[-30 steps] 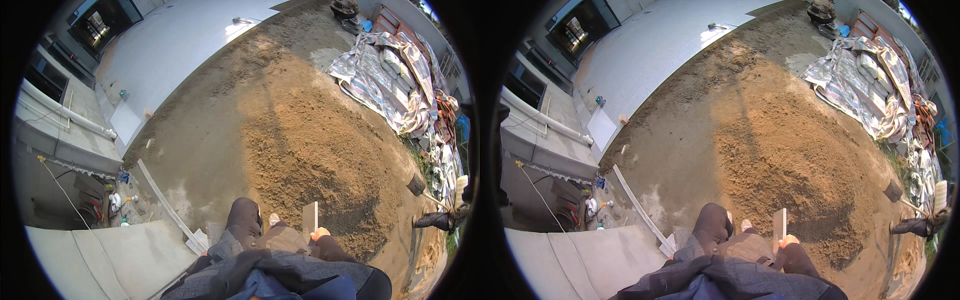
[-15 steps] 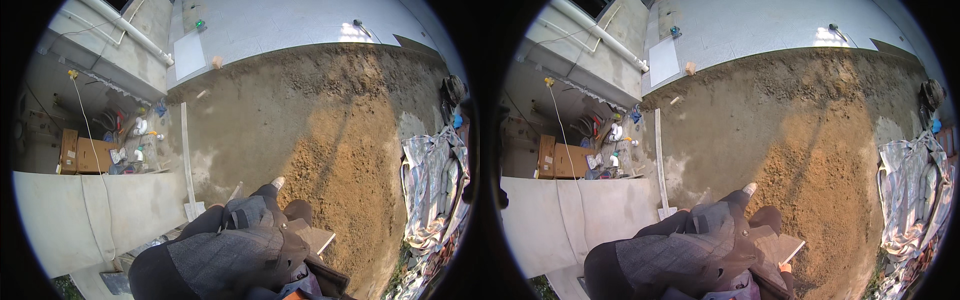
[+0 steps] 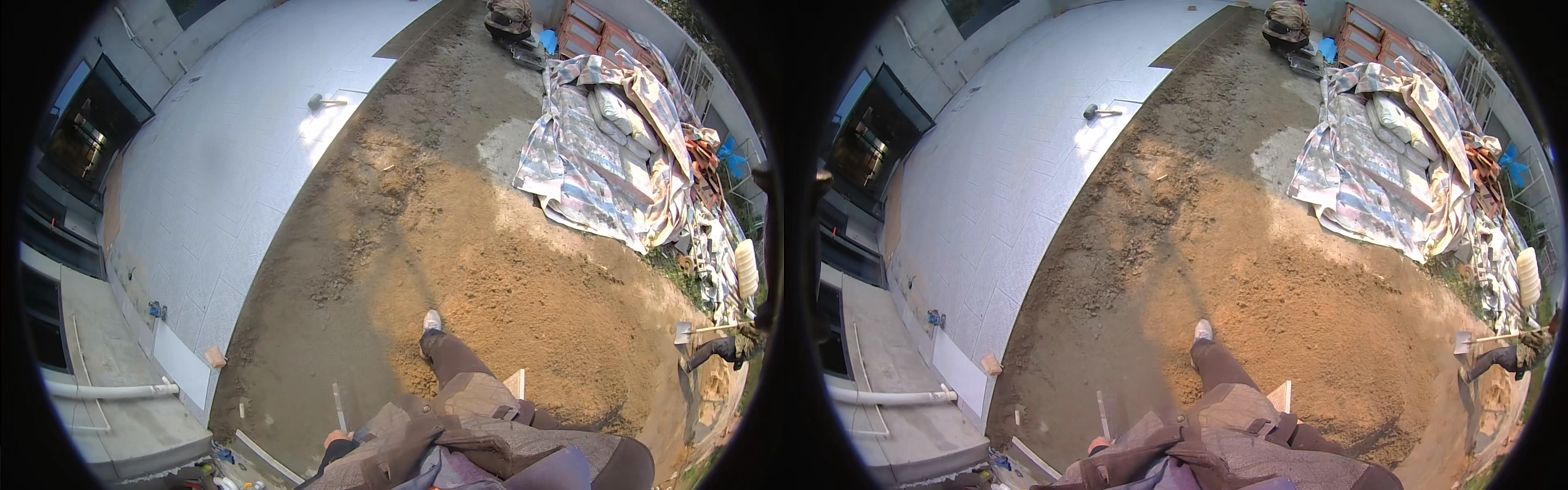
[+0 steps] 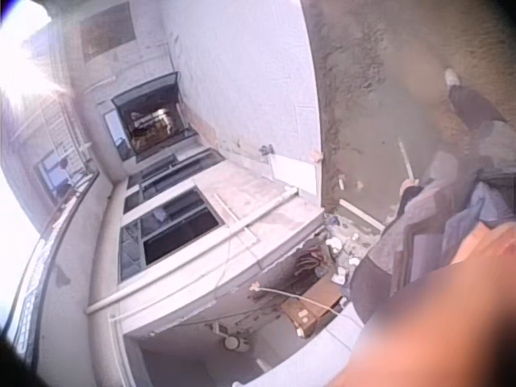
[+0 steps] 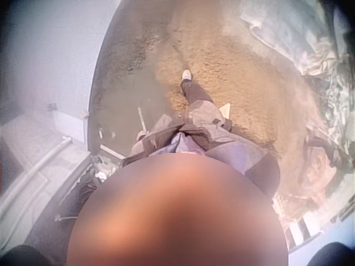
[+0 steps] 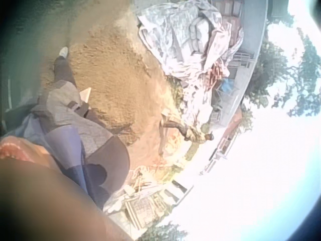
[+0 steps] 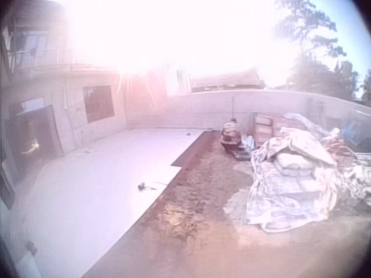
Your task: The person installs white tiles on a prepared sand base, using a rubber mallet to tap them into place. They cut a tile with an angle grinder while pouring water from a bottle, then place and secure the cut piece.
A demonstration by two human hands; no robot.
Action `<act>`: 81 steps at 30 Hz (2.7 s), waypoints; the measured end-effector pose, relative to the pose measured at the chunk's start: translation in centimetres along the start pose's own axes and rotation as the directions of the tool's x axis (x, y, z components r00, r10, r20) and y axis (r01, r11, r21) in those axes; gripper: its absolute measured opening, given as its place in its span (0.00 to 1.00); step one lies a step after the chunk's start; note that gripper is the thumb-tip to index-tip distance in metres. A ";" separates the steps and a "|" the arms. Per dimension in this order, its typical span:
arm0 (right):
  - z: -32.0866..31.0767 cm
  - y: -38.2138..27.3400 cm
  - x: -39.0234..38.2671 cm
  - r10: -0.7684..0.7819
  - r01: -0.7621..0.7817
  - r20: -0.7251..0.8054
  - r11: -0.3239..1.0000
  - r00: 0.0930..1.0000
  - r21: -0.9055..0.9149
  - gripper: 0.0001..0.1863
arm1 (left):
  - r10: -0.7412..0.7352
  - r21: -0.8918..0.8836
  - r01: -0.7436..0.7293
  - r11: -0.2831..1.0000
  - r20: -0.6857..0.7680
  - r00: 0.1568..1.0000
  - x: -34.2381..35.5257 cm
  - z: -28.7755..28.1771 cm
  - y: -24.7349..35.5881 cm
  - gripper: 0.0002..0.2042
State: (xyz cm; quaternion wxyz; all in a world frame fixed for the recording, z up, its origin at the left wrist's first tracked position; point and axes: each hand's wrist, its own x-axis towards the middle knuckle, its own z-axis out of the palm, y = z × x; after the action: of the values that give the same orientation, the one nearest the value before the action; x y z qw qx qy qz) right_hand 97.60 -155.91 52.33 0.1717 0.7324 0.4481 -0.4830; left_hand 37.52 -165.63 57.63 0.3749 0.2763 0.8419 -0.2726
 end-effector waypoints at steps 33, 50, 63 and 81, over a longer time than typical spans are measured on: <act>-71.5 -48.5 54.3 0.164 -0.177 0.087 0.969 0.983 0.171 0.29 | 0.187 0.277 -0.192 0.942 0.045 0.981 34.6 -75.4 92.8 0.27; -129.2 -78.9 87.2 0.165 -0.164 -0.290 0.986 0.943 0.026 0.24 | 0.420 0.210 -0.465 0.860 0.224 0.879 51.9 -106.3 140.4 0.21; -161.1 -99.3 107.9 0.291 -0.291 0.004 0.955 0.957 -0.052 0.30 | 0.393 0.255 -0.397 0.882 0.069 0.917 55.4 -142.4 179.3 0.26; -203.7 -128.0 139.5 0.071 -0.070 -0.140 0.997 0.988 0.009 0.23 | 0.402 0.301 -0.456 0.837 0.227 0.887 70.4 -178.6 222.5 0.23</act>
State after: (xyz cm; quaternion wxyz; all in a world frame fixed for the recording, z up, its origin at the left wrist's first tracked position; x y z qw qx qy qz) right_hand 123.45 121.00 52.01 0.1555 0.7802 0.4319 -0.4250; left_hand 60.86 127.16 48.42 0.4358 0.4978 0.6653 -0.3459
